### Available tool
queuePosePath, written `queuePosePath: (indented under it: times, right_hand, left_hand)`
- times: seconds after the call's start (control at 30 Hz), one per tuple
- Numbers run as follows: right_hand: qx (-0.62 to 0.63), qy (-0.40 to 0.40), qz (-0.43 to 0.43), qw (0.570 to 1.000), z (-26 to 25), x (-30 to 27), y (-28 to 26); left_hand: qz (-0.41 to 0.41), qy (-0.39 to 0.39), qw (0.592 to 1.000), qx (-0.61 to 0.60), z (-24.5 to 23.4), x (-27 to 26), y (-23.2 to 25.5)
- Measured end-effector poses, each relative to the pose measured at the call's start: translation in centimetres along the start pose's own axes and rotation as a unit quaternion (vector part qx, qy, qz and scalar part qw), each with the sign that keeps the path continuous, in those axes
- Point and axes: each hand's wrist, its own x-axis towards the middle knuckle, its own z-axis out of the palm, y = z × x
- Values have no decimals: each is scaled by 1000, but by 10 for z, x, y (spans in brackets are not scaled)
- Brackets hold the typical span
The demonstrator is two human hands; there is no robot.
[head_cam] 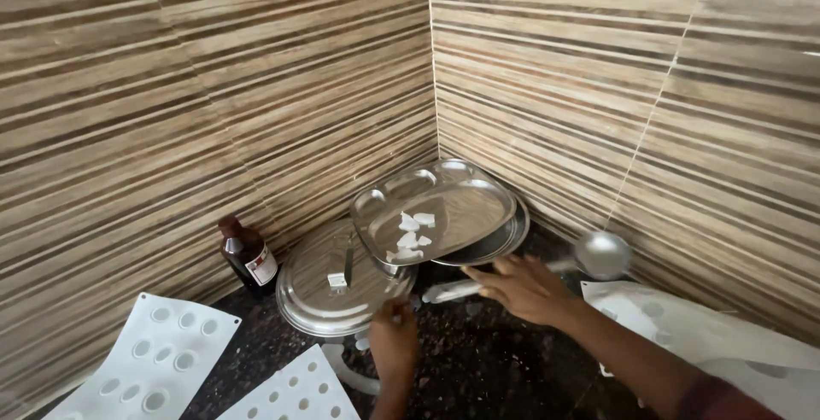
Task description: The person arranges silicone molds with round cavities across a dark countertop, spreading them out to form a work area. They then handle white wax pieces near the sink and use a knife to cut and transfer wax pieces onto a metal tray beside the molds.
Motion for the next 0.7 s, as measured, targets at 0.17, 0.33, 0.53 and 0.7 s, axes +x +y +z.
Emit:
queuePosePath:
  times: [0.17, 0.33, 0.53, 0.7]
  right_hand:
    - [56, -76, 70, 993, 16, -44, 36]
    - [41, -141, 131, 980, 27, -60, 50]
    - [58, -122, 132, 982, 50, -65, 81]
    - [106, -130, 186, 968, 35, -73, 65]
  left_hand:
    - [-9, -10, 1000, 25, 38, -21, -26]
    - [106, -49, 993, 28, 73, -35, -21]
    - [206, -140, 962, 111, 106, -27, -32]
    - [300, -163, 927, 153, 125, -11, -48]
